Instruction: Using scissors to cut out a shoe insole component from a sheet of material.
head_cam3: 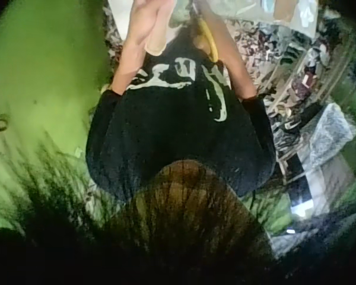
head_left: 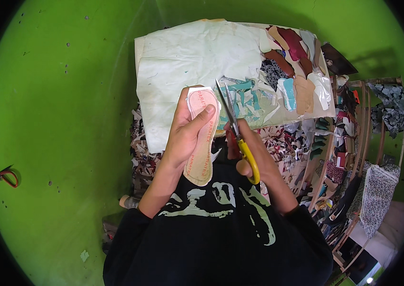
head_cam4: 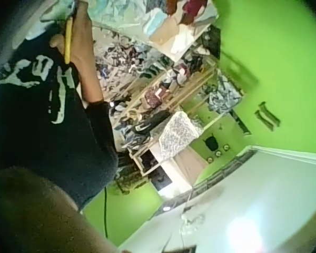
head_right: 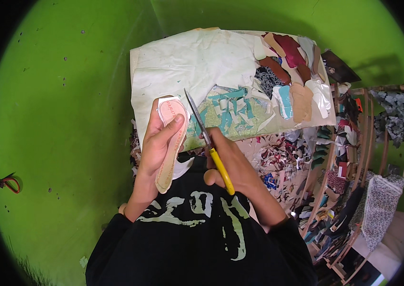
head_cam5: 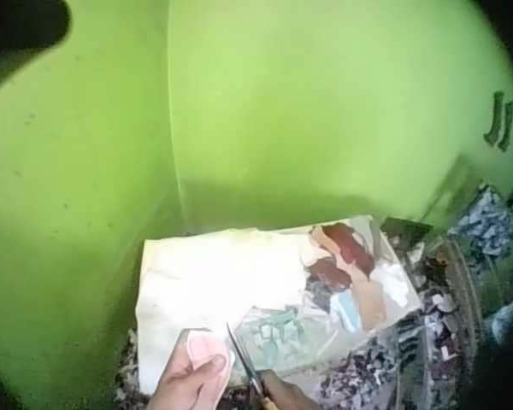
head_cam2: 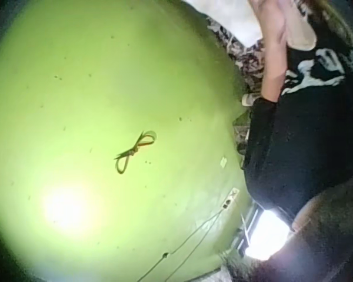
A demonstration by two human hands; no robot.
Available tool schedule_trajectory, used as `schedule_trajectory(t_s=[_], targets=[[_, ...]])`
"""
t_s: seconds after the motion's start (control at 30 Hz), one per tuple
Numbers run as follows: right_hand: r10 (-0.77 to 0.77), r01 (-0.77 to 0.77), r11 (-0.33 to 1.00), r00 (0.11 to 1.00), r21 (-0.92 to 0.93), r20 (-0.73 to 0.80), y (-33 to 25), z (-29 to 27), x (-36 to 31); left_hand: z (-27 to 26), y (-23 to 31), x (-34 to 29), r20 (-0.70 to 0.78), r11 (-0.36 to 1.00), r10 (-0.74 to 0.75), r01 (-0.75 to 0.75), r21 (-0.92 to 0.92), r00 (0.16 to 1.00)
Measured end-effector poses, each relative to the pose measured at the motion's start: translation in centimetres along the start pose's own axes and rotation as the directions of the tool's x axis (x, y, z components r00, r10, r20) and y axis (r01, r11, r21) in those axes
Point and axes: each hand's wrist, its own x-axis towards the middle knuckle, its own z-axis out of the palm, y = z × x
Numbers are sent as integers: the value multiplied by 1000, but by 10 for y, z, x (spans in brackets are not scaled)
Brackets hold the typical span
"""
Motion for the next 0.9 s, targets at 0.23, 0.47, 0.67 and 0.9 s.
schedule_trajectory(t_s=[0.23, 0.47, 0.67, 0.9], targets=[[-66, 67, 997, 998, -26, 9, -5, 14, -2, 7, -19, 2, -46, 976, 197, -192, 98, 979], [89, -99, 986, 993, 132, 78, -13, 11, -13, 16, -20, 0, -109, 961, 277, -272, 56, 955], [-13, 13, 1000, 1000, -4, -7, -3, 1, -10, 3, -15, -1, 1, 989, 141, -141, 36, 990], [-166, 150, 837, 986, -526, 16, -24, -42, -17, 0, -8, -8, 220, 955, -4, -61, 290, 976]])
